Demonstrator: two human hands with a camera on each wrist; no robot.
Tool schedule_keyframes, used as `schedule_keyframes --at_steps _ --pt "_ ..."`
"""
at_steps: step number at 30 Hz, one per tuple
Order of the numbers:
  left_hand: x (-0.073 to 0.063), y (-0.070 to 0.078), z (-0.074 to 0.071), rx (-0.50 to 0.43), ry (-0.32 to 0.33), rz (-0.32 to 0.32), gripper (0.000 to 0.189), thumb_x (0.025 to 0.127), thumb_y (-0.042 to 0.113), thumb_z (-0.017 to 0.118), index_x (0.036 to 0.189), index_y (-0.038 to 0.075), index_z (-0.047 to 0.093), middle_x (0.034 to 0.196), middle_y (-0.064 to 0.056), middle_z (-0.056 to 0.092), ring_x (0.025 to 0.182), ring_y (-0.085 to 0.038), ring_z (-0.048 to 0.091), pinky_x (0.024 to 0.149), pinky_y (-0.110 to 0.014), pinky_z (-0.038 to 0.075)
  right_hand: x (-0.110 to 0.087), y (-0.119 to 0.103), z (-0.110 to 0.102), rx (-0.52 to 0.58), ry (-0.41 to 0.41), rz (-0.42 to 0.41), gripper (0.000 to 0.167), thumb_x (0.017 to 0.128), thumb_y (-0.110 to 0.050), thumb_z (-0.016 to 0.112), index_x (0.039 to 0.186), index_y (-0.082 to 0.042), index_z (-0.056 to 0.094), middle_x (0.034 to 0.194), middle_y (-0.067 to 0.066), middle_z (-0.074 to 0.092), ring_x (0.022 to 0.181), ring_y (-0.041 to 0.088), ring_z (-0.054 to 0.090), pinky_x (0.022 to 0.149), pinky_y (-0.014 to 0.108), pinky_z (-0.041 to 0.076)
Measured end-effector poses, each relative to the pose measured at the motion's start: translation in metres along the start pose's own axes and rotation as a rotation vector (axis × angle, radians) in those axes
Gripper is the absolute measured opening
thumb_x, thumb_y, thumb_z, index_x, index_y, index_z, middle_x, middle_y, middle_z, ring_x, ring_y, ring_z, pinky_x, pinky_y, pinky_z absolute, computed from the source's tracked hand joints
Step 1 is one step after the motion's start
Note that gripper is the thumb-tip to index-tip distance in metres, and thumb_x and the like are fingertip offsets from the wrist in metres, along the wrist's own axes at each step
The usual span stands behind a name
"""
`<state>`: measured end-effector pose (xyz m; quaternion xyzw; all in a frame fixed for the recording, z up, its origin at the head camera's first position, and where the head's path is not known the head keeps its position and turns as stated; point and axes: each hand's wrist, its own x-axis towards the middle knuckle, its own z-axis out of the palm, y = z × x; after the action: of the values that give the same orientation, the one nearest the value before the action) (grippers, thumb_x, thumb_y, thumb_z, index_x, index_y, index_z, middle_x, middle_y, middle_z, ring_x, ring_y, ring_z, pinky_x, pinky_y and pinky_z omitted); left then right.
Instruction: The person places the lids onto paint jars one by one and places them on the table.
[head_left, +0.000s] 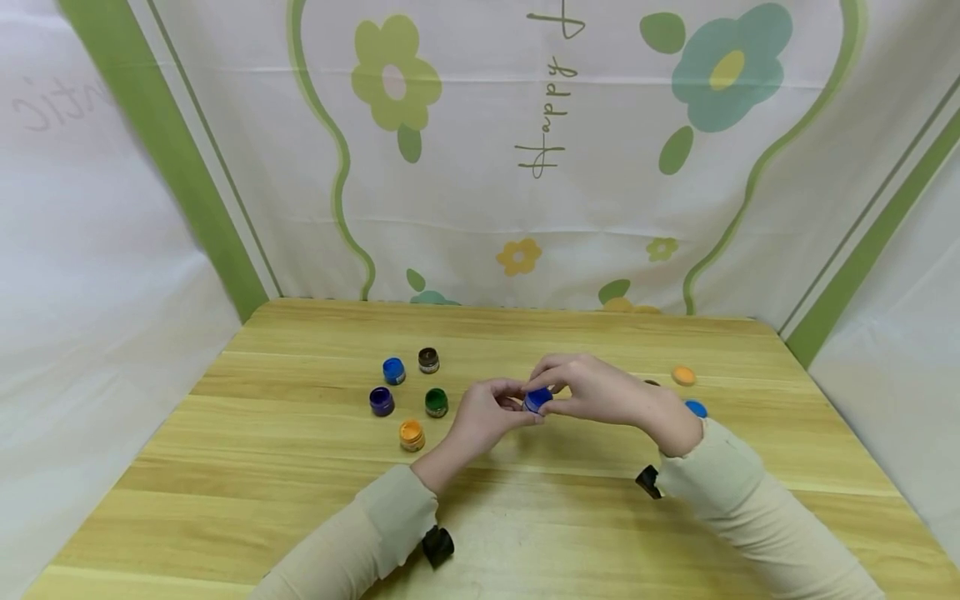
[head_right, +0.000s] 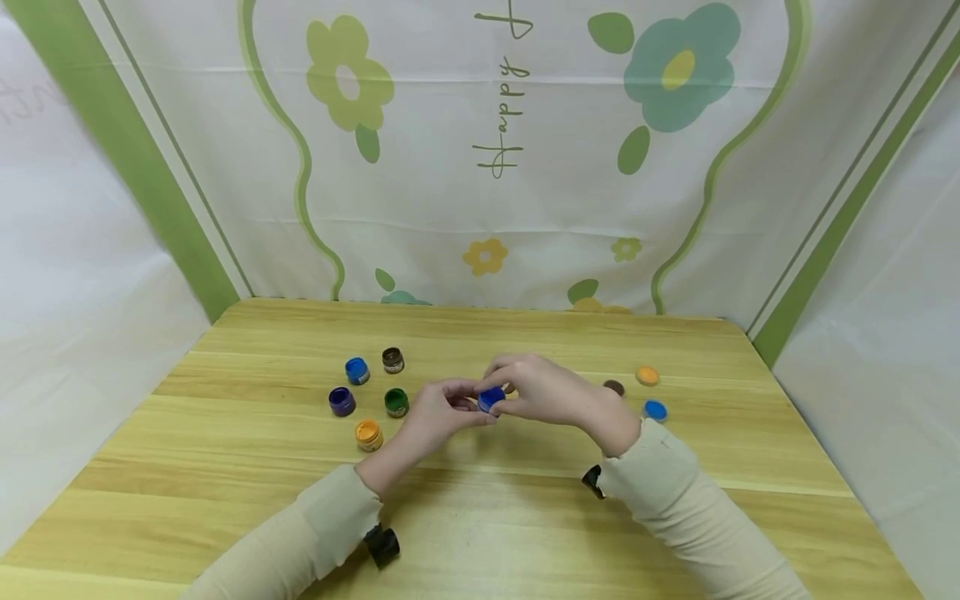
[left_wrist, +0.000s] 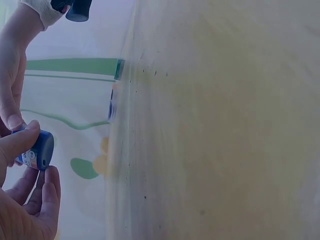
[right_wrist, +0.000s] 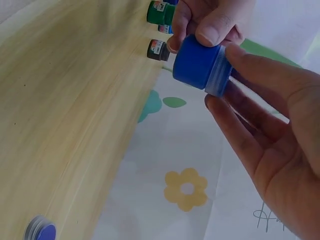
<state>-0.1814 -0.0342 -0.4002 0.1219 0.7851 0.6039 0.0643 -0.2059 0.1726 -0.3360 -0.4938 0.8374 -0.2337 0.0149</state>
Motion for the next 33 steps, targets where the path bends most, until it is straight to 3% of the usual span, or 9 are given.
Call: schedule_keyframes --at_steps 3,8,15,20,23,27,33 --pt "0.0007 -0.0012 0.0006 0.001 -0.004 0.005 0.039 0.083 0.016 0.089 0.118 0.005 0.076 0.103 -0.003 0.074 0.086 -0.014 0.07 0.074 -0.029 0.059 -0.0002 -0.0004 -0.0002 -0.004 -0.006 0.028 0.022 0.091 -0.007 0.08 0.112 -0.004 0.077 0.112 0.005 0.068 0.097 0.019 0.068 0.082 0.033 0.059" --pt "0.0021 -0.0028 0.0012 0.004 -0.004 -0.001 0.038 0.083 0.017 0.089 0.117 0.004 0.075 0.101 -0.002 0.074 0.085 -0.014 0.069 0.074 -0.028 0.058 -0.0008 0.0004 -0.001 -0.006 -0.017 0.004 0.031 0.089 -0.004 0.08 0.12 -0.001 0.075 0.118 0.008 0.068 0.104 0.022 0.068 0.085 0.036 0.059" --pt "0.0026 -0.0028 0.0011 -0.001 -0.004 0.007 0.04 0.083 0.017 0.088 0.119 0.004 0.075 0.103 -0.003 0.074 0.086 -0.014 0.07 0.075 -0.029 0.059 0.0003 0.0 -0.0014 0.005 -0.005 0.041 0.026 0.09 -0.008 0.08 0.115 -0.004 0.076 0.11 0.003 0.068 0.096 0.016 0.067 0.082 0.033 0.059" --pt "0.0028 -0.0033 0.0011 -0.003 -0.007 -0.001 0.038 0.084 0.017 0.088 0.117 0.004 0.075 0.103 -0.003 0.074 0.087 -0.014 0.07 0.075 -0.029 0.059 0.0003 0.0025 -0.0006 0.007 -0.007 -0.015 0.031 0.089 -0.002 0.08 0.12 -0.001 0.075 0.117 0.008 0.069 0.103 0.022 0.069 0.084 0.035 0.059" --pt "0.0027 -0.0032 0.001 -0.005 -0.005 0.001 0.038 0.084 0.017 0.088 0.117 0.004 0.076 0.102 -0.003 0.074 0.086 -0.014 0.07 0.074 -0.029 0.059 0.001 0.0021 0.0002 0.002 -0.008 -0.042 0.029 0.09 0.0 0.078 0.119 0.0 0.075 0.113 0.008 0.069 0.098 0.019 0.07 0.081 0.036 0.06" --pt "0.0028 -0.0046 0.0013 -0.008 -0.007 0.012 0.038 0.084 0.016 0.088 0.117 0.004 0.076 0.102 -0.003 0.074 0.085 -0.014 0.07 0.074 -0.028 0.059 0.0017 -0.0006 0.0004 0.0 -0.016 -0.004 0.026 0.092 -0.005 0.078 0.117 -0.002 0.076 0.11 0.005 0.069 0.094 0.016 0.069 0.079 0.036 0.06" --pt "0.0024 -0.0044 0.0011 -0.001 -0.012 0.013 0.04 0.084 0.016 0.088 0.119 0.004 0.075 0.105 -0.004 0.074 0.088 -0.014 0.07 0.076 -0.028 0.059 0.0011 -0.0001 -0.0005 0.019 -0.044 0.029 0.033 0.09 -0.003 0.079 0.122 0.0 0.074 0.115 0.008 0.069 0.101 0.021 0.069 0.083 0.036 0.059"
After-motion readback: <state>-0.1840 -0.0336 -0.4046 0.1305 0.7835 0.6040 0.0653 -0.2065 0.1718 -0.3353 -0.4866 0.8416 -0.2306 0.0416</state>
